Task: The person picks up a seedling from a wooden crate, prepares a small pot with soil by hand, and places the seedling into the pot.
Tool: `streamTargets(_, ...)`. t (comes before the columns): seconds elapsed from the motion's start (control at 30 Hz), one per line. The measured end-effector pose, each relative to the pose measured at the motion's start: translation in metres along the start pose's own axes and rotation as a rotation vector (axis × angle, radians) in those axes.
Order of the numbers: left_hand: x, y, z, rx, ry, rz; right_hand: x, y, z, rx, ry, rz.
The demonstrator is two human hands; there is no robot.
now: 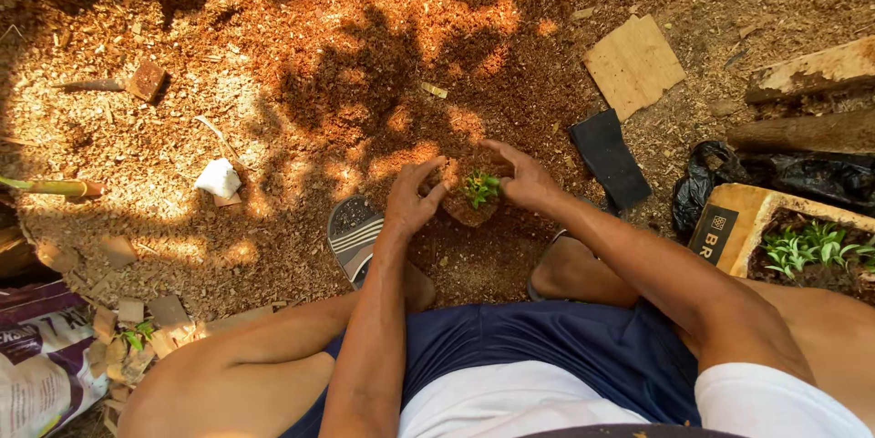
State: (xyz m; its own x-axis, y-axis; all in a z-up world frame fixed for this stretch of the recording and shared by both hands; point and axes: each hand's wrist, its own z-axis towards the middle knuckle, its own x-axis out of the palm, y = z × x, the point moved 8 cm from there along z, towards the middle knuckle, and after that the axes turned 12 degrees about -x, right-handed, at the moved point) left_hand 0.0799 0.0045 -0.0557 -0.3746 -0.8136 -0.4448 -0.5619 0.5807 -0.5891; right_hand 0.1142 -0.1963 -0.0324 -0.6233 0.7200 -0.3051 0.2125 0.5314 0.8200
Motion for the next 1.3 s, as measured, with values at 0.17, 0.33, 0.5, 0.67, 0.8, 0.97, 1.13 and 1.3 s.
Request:
streamTargets(0.17, 0.007, -0.032, -0.015, 0.335, 0.063, -0.013, -0.018, -0.022, -0.005, -0.173, 0.058, -0.719)
streamTargets(0.33, 0.017, -0.056, -0.017, 0.333, 0.1, 0.21, 0.014, -0.087, -0.02, -0.077, 0.267, -1.016)
streamTargets(0.5, 0.019, -0.065, -0.021, 0.449, -0.019, 0.264, 0.021, -0.122, -0.018, -0.1, 0.238, -0.799)
streamTargets(0.67, 0.017, -0.067, -0.021, 0.314, -0.02, 0.376, 0.001, -0.081, -0.02, 0.153, 0.102, -0.37)
streamTargets(0.8, 0.019, -0.065, -0.021, 0.237, -0.026, 0.37, -0.011, -0.009, -0.041, 0.175, -0.086, 0.116)
streamTargets(0.97, 0.026, -0.05, -0.012, 0.207, -0.01, 0.326, 0.019, 0.005, -0.054, 0.366, -0.165, 0.485)
streamTargets(1.13, 0.037, -0.032, -0.003, 0.182, -0.025, 0.289, 0.027, -0.021, -0.024, 0.205, -0.067, 0.249)
streamTargets(1.3, 0.026, -0.039, -0.009, 0.268, -0.041, 0.168, 0.007, -0.025, -0.034, 0.063, -0.19, -0.022)
